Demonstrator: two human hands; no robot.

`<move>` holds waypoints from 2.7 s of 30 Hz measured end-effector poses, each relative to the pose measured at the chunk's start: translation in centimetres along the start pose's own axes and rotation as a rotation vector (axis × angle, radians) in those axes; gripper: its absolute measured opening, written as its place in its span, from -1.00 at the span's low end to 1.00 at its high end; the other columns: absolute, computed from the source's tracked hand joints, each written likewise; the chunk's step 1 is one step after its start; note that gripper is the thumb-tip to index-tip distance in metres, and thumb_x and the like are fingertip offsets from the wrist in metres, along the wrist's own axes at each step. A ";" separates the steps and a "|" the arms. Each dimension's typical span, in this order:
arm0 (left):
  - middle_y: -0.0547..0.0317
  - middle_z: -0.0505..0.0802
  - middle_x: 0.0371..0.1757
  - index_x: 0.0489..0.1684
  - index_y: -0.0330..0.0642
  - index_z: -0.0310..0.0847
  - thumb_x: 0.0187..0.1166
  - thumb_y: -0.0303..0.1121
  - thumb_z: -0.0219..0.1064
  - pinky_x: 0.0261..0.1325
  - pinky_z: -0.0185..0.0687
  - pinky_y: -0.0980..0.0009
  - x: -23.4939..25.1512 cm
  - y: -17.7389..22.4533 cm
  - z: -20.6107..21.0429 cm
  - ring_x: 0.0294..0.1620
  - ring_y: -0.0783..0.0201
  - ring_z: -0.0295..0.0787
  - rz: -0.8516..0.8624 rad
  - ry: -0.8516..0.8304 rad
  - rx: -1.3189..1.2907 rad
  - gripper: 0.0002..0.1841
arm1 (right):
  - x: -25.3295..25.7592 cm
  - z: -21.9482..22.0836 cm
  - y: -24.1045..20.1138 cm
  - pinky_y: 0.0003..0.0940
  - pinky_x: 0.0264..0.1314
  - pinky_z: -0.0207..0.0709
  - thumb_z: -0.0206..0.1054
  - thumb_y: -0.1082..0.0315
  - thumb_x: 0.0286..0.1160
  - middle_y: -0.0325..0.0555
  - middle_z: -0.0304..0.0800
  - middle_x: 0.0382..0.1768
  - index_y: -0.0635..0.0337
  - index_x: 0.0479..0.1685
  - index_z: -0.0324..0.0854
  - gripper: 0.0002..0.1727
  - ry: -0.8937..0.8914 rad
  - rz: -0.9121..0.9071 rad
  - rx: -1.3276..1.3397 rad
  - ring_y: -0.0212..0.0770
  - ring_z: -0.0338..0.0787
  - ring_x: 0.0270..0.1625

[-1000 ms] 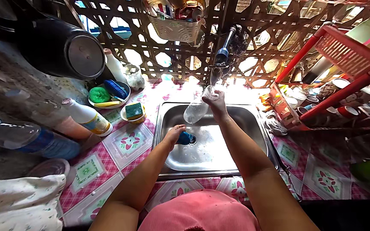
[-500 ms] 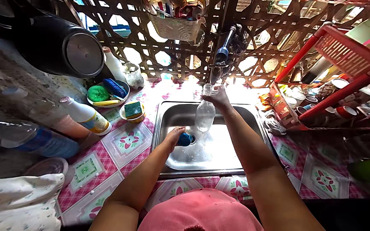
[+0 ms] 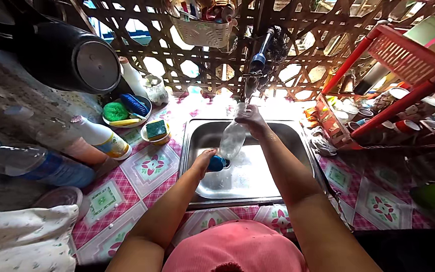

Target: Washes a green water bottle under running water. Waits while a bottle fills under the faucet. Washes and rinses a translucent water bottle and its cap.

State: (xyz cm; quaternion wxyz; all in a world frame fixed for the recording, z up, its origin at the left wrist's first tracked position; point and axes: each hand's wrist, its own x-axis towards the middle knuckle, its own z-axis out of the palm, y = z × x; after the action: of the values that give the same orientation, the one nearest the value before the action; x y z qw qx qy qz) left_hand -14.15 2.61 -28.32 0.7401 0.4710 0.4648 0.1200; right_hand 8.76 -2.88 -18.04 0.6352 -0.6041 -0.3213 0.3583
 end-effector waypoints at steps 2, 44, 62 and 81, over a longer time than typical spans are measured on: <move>-0.15 0.75 0.19 0.57 -0.08 0.40 0.81 -0.12 0.13 0.02 0.75 0.02 -0.1 0.2 -0.2 0.08 -0.02 0.77 -0.002 0.019 0.015 -0.55 | -0.1 0.3 -0.4 -0.06 0.28 0.68 0.70 0.56 -0.16 0.22 0.55 0.38 0.25 0.63 0.10 0.12 -0.142 0.037 -0.107 0.00 0.67 0.32; -0.21 0.79 0.22 0.18 -0.22 0.74 0.56 -0.33 0.41 0.42 0.46 -0.20 4.8 2.2 8.7 0.33 -0.10 0.67 0.212 -0.307 0.789 -0.71 | -4.0 2.3 -3.7 0.43 0.00 0.58 0.61 0.49 0.01 0.24 0.74 0.13 -0.08 0.57 0.42 -0.10 -0.712 0.182 -1.843 0.36 0.74 0.19; -0.37 0.76 0.28 0.24 -0.38 0.69 0.88 -0.12 -0.09 0.49 0.36 -0.27 4.4 4.9 3.5 0.41 -0.25 0.63 0.423 -0.256 0.864 -0.48 | 0.8 -3.0 -1.9 0.29 0.42 0.51 0.80 0.45 -0.12 0.39 0.61 0.34 0.28 0.63 0.20 0.12 -0.300 0.058 -0.870 0.28 0.67 0.37; -0.26 0.74 0.34 0.53 -0.25 0.47 0.49 0.10 0.49 0.52 0.40 -0.27 4.8 11.4 9.3 0.44 -0.16 0.64 0.499 -0.157 0.906 -0.25 | -3.6 0.8 -10.4 0.20 0.76 0.05 0.32 0.27 0.48 0.27 0.38 0.65 0.32 0.66 0.36 -0.30 0.278 -0.639 -0.926 0.26 0.25 0.74</move>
State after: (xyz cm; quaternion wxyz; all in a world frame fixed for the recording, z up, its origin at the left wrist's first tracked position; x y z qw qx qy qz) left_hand -1.15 6.15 -20.69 0.4437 0.8478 0.2870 0.0441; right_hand 6.85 -5.62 -7.49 0.4176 -0.7335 -0.5245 -0.1119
